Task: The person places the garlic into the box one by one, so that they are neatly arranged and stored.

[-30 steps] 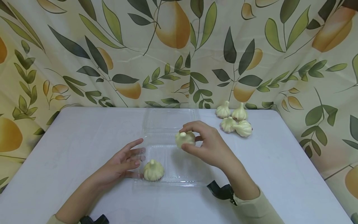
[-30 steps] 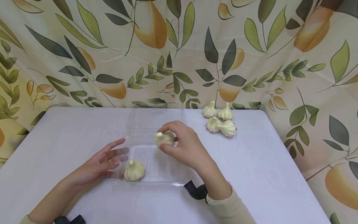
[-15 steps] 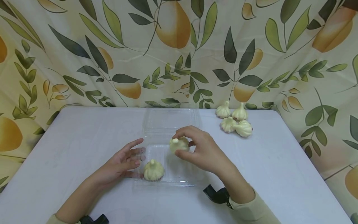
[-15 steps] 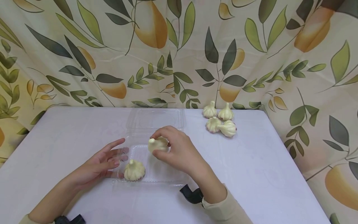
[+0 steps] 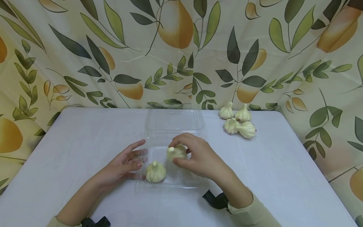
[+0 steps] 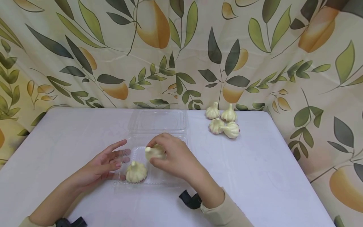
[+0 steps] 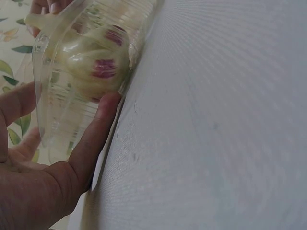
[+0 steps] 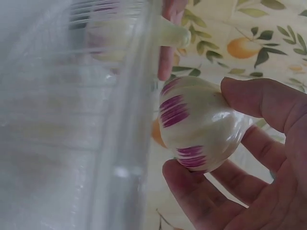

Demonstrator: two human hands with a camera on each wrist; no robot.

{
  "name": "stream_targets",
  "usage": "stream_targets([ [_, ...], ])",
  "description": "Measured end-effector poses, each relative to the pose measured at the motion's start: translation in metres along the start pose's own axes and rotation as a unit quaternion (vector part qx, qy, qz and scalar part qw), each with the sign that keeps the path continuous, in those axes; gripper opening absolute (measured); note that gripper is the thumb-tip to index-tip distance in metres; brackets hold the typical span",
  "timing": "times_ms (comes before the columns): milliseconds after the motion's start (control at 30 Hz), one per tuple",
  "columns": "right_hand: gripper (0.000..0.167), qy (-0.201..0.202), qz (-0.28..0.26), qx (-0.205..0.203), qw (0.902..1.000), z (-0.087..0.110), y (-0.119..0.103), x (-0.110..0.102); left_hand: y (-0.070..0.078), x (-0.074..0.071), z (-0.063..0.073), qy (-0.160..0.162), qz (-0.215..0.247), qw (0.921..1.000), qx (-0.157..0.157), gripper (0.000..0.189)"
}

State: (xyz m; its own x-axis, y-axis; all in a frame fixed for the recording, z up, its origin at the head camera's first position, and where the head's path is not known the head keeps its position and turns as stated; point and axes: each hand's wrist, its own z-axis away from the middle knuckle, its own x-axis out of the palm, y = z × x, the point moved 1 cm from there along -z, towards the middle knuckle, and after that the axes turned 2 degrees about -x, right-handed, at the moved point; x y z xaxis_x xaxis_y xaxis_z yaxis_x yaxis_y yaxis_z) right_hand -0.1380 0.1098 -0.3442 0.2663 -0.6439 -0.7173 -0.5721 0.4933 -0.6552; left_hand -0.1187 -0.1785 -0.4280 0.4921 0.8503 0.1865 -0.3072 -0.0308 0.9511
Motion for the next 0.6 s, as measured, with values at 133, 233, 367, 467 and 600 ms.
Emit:
stream_targets([
  [133, 0.031, -0.007, 0.007, -0.007, 0.9999, -0.001, 0.001, 0.004, 0.000, 0.000, 0.000, 0.002, -0.001, 1.0000, -0.002, 0.074],
  [233, 0.031, -0.015, 0.009, -0.006, 0.9998, -0.002, 0.001, 0.006, 0.000, -0.001, 0.000, 0.002, -0.003, 1.0000, -0.003, 0.074],
  [367, 0.030, -0.027, 0.009, -0.007, 0.9996, -0.002, 0.002, 0.010, -0.001, -0.001, 0.000, 0.004, -0.007, 1.0000, -0.003, 0.074],
  [467, 0.029, -0.032, 0.013, -0.011, 0.9993, -0.002, 0.003, 0.014, -0.001, -0.001, -0.001, 0.005, -0.008, 0.9999, -0.004, 0.074],
  [600, 0.028, -0.044, 0.017, -0.004, 0.9989, -0.003, 0.003, 0.019, -0.001, -0.001, -0.001, 0.005, -0.007, 1.0000, -0.004, 0.074],
])
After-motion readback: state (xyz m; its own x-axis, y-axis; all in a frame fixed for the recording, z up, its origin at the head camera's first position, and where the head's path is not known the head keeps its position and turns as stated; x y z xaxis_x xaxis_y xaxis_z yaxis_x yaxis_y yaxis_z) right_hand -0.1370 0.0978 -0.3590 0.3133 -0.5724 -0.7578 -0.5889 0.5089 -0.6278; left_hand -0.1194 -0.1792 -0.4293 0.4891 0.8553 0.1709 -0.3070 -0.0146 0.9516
